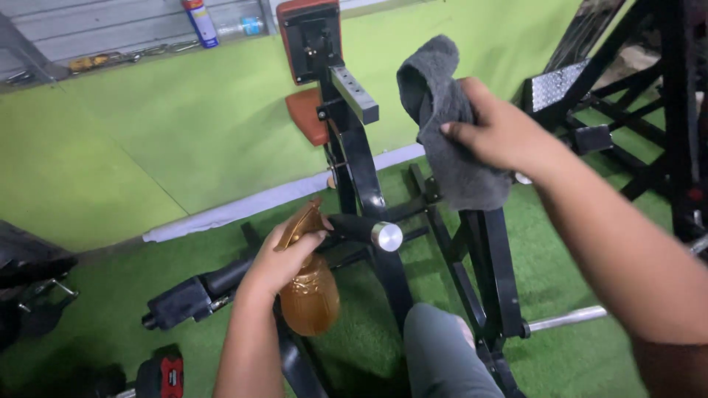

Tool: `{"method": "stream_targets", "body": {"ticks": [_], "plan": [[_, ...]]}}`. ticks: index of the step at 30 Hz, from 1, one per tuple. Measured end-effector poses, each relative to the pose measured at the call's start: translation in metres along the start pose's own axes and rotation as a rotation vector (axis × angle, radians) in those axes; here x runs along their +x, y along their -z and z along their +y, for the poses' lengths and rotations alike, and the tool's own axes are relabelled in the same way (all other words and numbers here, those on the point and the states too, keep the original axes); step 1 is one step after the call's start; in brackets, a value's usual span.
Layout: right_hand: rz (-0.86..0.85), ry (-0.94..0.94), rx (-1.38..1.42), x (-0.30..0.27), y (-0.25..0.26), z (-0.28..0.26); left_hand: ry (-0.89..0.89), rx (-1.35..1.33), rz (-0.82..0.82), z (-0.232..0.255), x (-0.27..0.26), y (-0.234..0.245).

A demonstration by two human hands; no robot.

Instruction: Spraying and wiping down gym equipment including dumbbells and weight machines.

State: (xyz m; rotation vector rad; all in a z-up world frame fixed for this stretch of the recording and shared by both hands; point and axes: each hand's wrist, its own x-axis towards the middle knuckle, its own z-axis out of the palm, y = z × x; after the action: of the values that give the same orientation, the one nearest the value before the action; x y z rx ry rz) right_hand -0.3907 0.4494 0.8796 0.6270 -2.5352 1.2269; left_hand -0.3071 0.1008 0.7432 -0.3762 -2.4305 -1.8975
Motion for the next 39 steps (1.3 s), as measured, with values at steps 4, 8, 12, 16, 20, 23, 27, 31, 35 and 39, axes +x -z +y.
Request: {"method": "stream_targets", "body": {"ticks": [4,8,12,16,20,23,27,31,35,39], "plan": [[-0.178,-0.191,-0.193,0.052,0.0,0.031,0.033,0.079,-0.043,0.0,0.006,0.008],[-0.312,-0.231,-0.253,0.099,-0.007,0.055,0.065,0.086,-0.059,0.003,0.008,0.011],[-0.363,-0.196,-0.298,0.145,-0.004,0.064,0.106,0.127,-0.026,0.016,0.015,0.012],[-0.407,-0.107,-0.318,0.197,0.002,0.09,0.282,0.189,-0.051,0.034,0.055,0.024],[-0.393,-0.018,-0.224,0.243,0.003,0.14,0.477,0.208,-0.001,0.09,0.124,0.027],[-0.367,0.031,-0.088,0.276,0.001,0.176,0.352,0.206,0.042,0.115,0.19,0.017],[-0.357,-0.034,0.016,0.318,-0.016,0.213,0.164,0.249,0.156,0.059,0.284,0.021],[-0.403,-0.109,0.618,0.359,-0.074,0.307,0.355,0.441,0.227,0.006,0.35,0.007],[-0.454,0.107,0.86,0.388,-0.129,0.362,0.449,0.819,0.194,0.009,0.385,-0.012],[-0.327,0.072,0.234,0.359,-0.107,0.286,0.498,0.971,0.136,-0.001,0.405,-0.019]]}}
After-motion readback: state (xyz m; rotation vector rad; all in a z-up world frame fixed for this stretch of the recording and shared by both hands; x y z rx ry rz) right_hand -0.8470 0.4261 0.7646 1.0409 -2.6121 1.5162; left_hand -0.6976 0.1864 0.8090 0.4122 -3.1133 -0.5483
